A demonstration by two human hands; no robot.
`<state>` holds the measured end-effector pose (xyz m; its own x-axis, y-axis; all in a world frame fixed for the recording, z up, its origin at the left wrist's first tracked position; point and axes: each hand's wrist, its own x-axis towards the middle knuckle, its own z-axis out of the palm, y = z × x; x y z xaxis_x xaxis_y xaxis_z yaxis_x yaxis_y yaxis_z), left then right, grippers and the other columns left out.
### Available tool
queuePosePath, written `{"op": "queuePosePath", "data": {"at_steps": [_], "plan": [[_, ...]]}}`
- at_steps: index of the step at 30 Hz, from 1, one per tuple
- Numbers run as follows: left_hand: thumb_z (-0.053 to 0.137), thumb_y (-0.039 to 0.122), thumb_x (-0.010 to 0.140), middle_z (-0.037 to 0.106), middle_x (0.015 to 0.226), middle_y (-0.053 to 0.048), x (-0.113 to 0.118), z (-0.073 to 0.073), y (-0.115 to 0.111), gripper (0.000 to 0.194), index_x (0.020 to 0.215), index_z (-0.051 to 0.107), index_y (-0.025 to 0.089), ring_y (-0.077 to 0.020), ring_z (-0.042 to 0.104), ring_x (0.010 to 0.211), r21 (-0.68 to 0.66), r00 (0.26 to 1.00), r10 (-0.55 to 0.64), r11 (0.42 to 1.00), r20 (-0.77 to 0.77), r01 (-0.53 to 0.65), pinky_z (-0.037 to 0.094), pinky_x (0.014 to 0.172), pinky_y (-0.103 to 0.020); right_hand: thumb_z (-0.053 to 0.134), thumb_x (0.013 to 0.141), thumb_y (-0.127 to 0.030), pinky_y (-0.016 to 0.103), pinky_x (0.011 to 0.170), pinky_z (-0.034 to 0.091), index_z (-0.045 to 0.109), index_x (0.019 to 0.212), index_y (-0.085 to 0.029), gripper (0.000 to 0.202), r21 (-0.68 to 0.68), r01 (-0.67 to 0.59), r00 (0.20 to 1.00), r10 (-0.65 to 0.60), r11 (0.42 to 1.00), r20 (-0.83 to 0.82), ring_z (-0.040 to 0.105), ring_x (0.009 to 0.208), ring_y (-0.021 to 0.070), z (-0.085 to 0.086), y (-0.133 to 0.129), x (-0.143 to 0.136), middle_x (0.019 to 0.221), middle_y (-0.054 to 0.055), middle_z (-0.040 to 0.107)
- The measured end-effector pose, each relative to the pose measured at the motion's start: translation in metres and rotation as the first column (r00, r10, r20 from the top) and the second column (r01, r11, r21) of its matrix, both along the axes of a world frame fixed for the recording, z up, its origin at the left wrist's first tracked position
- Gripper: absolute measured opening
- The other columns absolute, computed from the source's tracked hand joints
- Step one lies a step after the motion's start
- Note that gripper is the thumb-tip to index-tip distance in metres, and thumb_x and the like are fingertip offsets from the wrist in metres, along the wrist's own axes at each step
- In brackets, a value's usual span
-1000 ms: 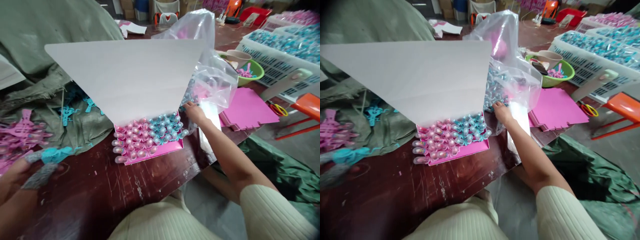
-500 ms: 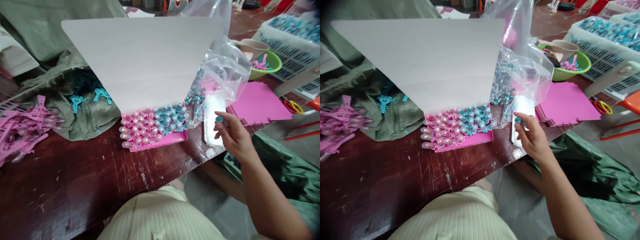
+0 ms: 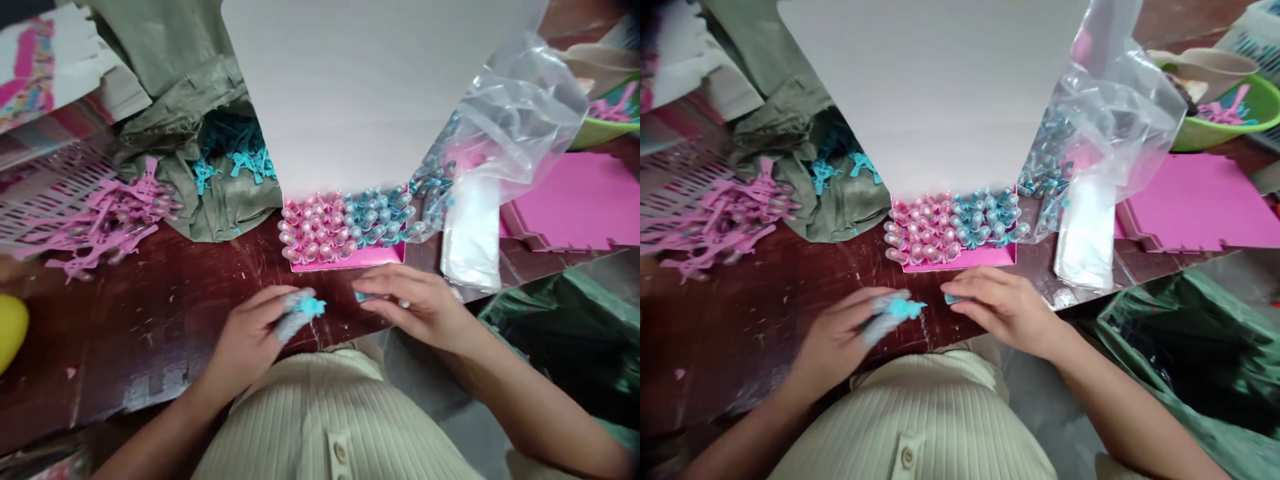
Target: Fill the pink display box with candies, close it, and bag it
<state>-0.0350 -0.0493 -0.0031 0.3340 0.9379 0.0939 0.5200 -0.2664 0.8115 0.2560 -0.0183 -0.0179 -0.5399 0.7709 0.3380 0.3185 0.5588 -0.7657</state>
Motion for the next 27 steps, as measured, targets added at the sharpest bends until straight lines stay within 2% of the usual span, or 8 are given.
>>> {"op": "queuePosePath", "data": {"at_steps": [2,4,9,13,16,21,24,27], "plan": [[0.063,0.015,0.096,0.075,0.110,-0.001,0.012,-0.011,-0.001,0.020,0.109,0.076,0.024,-0.0126,0.071,0.096,-0.064,0.996,-0.068,0.995,0.059,0.072,0.056,0.087,-0.022,0.066,0.097,-0.020,0.025,0.089,0.056,0.063,0.127,-0.022,0.030,0.028,-0.097,0.995,0.096,0.995,0.028,0.070,0.102,0.0150,-0.004,0.001,-0.013,0.112,0.005,0.073],[0.061,0.009,0.094,0.075,0.109,-0.001,0.023,-0.016,0.003,0.024,0.107,0.076,0.022,-0.0119,0.071,0.095,-0.076,0.988,-0.115,0.990,0.101,0.123,0.054,0.084,-0.020,0.067,0.096,-0.023,0.024,0.087,0.056,0.062,0.124,-0.020,0.028,0.019,-0.107,0.993,0.106,0.994,0.057,0.071,0.099,0.0141,-0.008,0.001,-0.017,0.109,0.005,0.074],[0.055,-0.001,0.089,0.072,0.108,-0.002,0.036,-0.013,0.011,0.033,0.106,0.075,0.020,-0.0139,0.069,0.096,0.071,0.983,-0.175,0.981,-0.055,0.178,0.052,0.082,-0.023,0.061,0.100,-0.026,0.026,0.088,0.056,0.060,0.121,-0.020,0.022,0.085,-0.073,0.990,0.062,0.994,0.128,0.069,0.100,0.0157,-0.003,-0.005,-0.012,0.110,0.006,0.072],[0.052,0.001,0.089,0.072,0.113,-0.005,0.039,-0.018,0.008,0.034,0.110,0.073,0.019,-0.0165,0.070,0.096,0.180,0.972,-0.164,0.964,-0.170,0.194,0.054,0.080,-0.026,0.055,0.103,-0.034,0.028,0.074,0.055,0.062,0.116,-0.018,0.022,0.120,0.010,0.980,-0.033,0.993,0.197,0.070,0.087,0.0177,-0.003,-0.010,-0.017,0.099,0.008,0.073],[0.051,0.004,0.091,0.072,0.115,-0.006,0.040,-0.025,0.007,0.035,0.117,0.070,0.018,-0.0175,0.071,0.097,0.277,0.965,-0.151,0.938,-0.213,0.208,0.057,0.080,-0.027,0.052,0.104,-0.039,0.027,0.064,0.051,0.064,0.102,-0.018,0.024,0.064,0.078,0.965,-0.092,0.995,0.245,0.070,0.074,0.0161,-0.005,-0.012,-0.016,0.088,0.005,0.074],[0.053,0.006,0.092,0.072,0.114,-0.004,0.042,-0.027,0.010,0.033,0.117,0.069,0.020,-0.0167,0.072,0.092,0.297,0.952,-0.119,0.932,-0.284,0.205,0.058,0.077,-0.026,0.067,0.094,-0.049,0.025,0.065,0.050,0.053,0.132,-0.021,0.049,-0.124,0.111,0.974,-0.082,0.986,0.213,0.069,0.079,0.0150,-0.003,-0.011,-0.003,0.114,0.007,0.073],[0.050,0.006,0.092,0.073,0.110,-0.005,0.042,-0.024,0.012,0.033,0.117,0.069,0.018,-0.0174,0.073,0.089,0.364,0.928,-0.104,0.900,-0.359,0.242,0.059,0.076,-0.028,0.059,0.099,-0.046,0.024,0.060,0.044,0.063,0.109,-0.020,0.028,-0.154,0.123,0.971,-0.087,0.980,0.222,0.064,0.066,0.0124,-0.004,-0.008,-0.003,0.088,0.002,0.073],[0.047,0.009,0.095,0.075,0.107,-0.005,0.029,-0.016,0.019,0.030,0.112,0.070,0.019,-0.0184,0.073,0.089,0.451,0.896,-0.099,0.837,-0.433,0.310,0.059,0.079,-0.030,0.047,0.104,-0.050,0.025,0.055,0.038,0.064,0.075,-0.019,0.046,-0.221,0.171,0.965,-0.119,0.960,0.232,0.059,0.055,0.0113,-0.003,-0.005,-0.009,0.062,-0.001,0.064]]}}
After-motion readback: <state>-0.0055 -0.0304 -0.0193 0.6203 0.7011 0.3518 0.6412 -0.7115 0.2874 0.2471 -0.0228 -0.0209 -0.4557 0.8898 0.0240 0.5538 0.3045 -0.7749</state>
